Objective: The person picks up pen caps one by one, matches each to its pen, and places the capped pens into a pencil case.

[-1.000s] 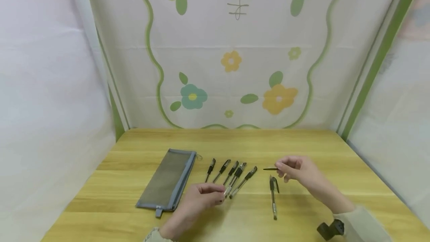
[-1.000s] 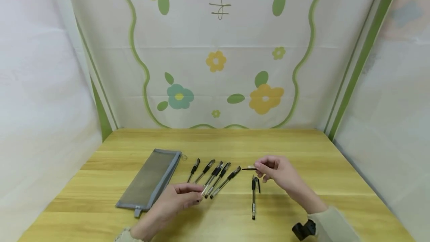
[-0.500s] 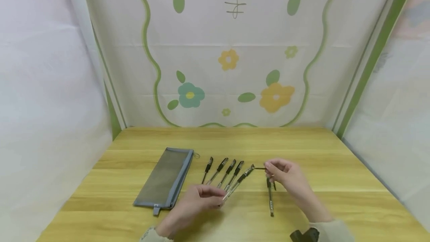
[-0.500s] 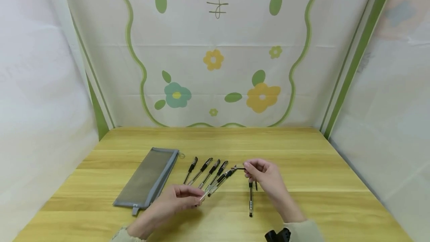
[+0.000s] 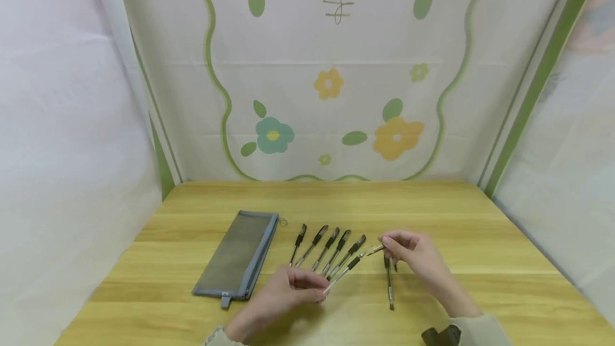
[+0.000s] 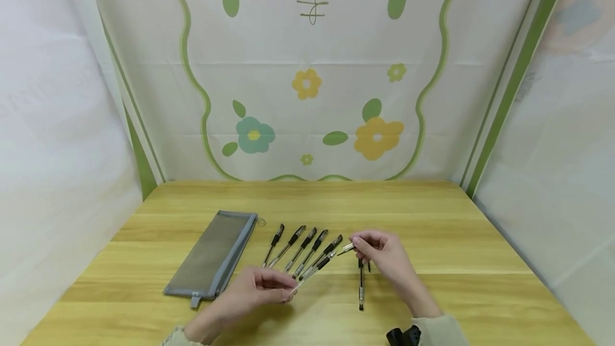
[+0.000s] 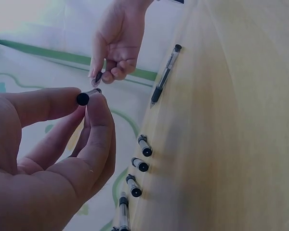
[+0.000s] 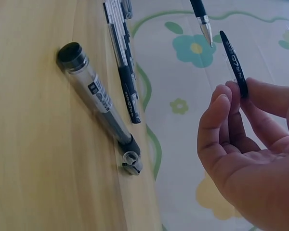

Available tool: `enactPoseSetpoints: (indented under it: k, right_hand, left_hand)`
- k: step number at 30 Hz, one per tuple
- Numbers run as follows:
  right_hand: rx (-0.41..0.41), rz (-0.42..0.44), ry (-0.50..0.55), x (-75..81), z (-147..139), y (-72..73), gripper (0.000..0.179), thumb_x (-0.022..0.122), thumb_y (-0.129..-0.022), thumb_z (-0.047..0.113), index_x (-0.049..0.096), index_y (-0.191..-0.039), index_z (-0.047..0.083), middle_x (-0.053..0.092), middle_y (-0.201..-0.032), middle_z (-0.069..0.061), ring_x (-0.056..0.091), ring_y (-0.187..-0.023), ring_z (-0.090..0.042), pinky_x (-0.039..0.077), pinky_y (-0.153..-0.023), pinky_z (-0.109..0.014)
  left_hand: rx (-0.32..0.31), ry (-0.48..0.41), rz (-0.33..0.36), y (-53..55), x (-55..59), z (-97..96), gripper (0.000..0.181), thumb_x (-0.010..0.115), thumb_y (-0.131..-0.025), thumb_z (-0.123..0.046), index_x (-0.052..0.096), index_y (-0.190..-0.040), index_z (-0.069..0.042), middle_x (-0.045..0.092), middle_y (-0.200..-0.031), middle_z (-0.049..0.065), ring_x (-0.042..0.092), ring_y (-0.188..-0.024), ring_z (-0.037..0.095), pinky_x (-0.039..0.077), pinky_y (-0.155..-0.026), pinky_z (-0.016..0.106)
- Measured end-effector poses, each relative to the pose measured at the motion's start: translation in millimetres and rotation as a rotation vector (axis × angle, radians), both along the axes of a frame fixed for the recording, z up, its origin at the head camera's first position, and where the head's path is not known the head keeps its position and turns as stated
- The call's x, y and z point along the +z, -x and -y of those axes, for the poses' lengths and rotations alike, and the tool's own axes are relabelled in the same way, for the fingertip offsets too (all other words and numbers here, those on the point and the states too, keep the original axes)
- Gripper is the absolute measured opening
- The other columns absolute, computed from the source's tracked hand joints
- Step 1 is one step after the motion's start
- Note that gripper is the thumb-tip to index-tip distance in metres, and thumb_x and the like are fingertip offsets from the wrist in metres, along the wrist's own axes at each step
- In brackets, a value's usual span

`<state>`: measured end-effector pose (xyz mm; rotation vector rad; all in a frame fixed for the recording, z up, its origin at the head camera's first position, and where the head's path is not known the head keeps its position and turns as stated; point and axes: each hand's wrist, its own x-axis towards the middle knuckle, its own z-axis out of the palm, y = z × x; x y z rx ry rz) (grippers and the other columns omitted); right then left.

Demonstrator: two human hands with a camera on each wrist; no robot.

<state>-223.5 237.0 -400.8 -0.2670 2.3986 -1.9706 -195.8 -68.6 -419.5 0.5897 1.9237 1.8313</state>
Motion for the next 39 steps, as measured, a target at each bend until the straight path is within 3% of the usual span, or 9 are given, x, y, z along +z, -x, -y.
enactPoseSetpoints:
  k: [16, 21, 26, 33, 39]
  right_hand:
    - [0.023, 0.047, -0.035, -4.8, 4.3, -0.5, 0.028, 0.062, -0.083, 0.029, 0.063, -0.101, 0.007, 0.056, -0.093, -0.026, 0.055, -0.080, -0.036, 0.047, -0.074, -0.043]
    - [0.071, 0.041, -0.079, -6.5, 8.5, -2.4, 0.026, 0.062, -0.084, 0.029, 0.064, -0.100, 0.008, 0.058, -0.091, -0.026, 0.054, -0.081, -0.041, 0.048, -0.071, -0.043]
    - [0.127, 0.039, -0.104, -9.8, 12.7, -3.9, 0.027, 0.062, -0.084, 0.029, 0.063, -0.101, 0.009, 0.058, -0.090, -0.025, 0.055, -0.078, -0.038, 0.049, -0.066, -0.041]
    - [0.169, 0.080, 0.017, -11.7, 15.1, -4.9, 0.031, 0.062, -0.084, 0.023, 0.056, -0.103, 0.000, 0.057, -0.095, -0.026, 0.058, -0.080, -0.031, 0.047, -0.075, -0.045]
    - [0.193, 0.062, 0.156, -6.3, 16.3, -7.4, 0.035, 0.060, -0.085, 0.016, 0.049, -0.105, -0.012, 0.054, -0.095, -0.030, 0.057, -0.081, -0.031, 0.047, -0.078, -0.044]
  left_hand:
    - [-0.028, -0.025, 0.007, -2.9, 1.0, -1.4, 0.024, 0.070, -0.075, -0.014, 0.068, -0.098, -0.008, 0.065, -0.094, 0.012, 0.061, -0.085, 0.027, 0.050, -0.073, 0.032]
    - [-0.032, -0.024, 0.004, -3.2, 0.8, -1.6, 0.024, 0.070, -0.075, -0.015, 0.068, -0.099, -0.008, 0.064, -0.094, 0.012, 0.061, -0.085, 0.027, 0.050, -0.073, 0.033]
    - [-0.026, -0.020, 0.006, -4.2, 0.3, -1.1, 0.025, 0.070, -0.076, -0.015, 0.067, -0.099, -0.008, 0.064, -0.095, 0.014, 0.061, -0.084, 0.027, 0.050, -0.074, 0.035]
    - [0.027, -0.013, -0.001, -3.3, -3.8, -1.3, 0.024, 0.069, -0.077, -0.018, 0.067, -0.099, -0.009, 0.064, -0.096, 0.013, 0.060, -0.085, 0.026, 0.049, -0.073, 0.035]
    - [0.100, -0.022, -0.099, -1.3, -8.1, -3.3, 0.024, 0.066, -0.080, -0.019, 0.065, -0.102, -0.009, 0.063, -0.100, 0.010, 0.060, -0.088, 0.027, 0.049, -0.075, 0.030]
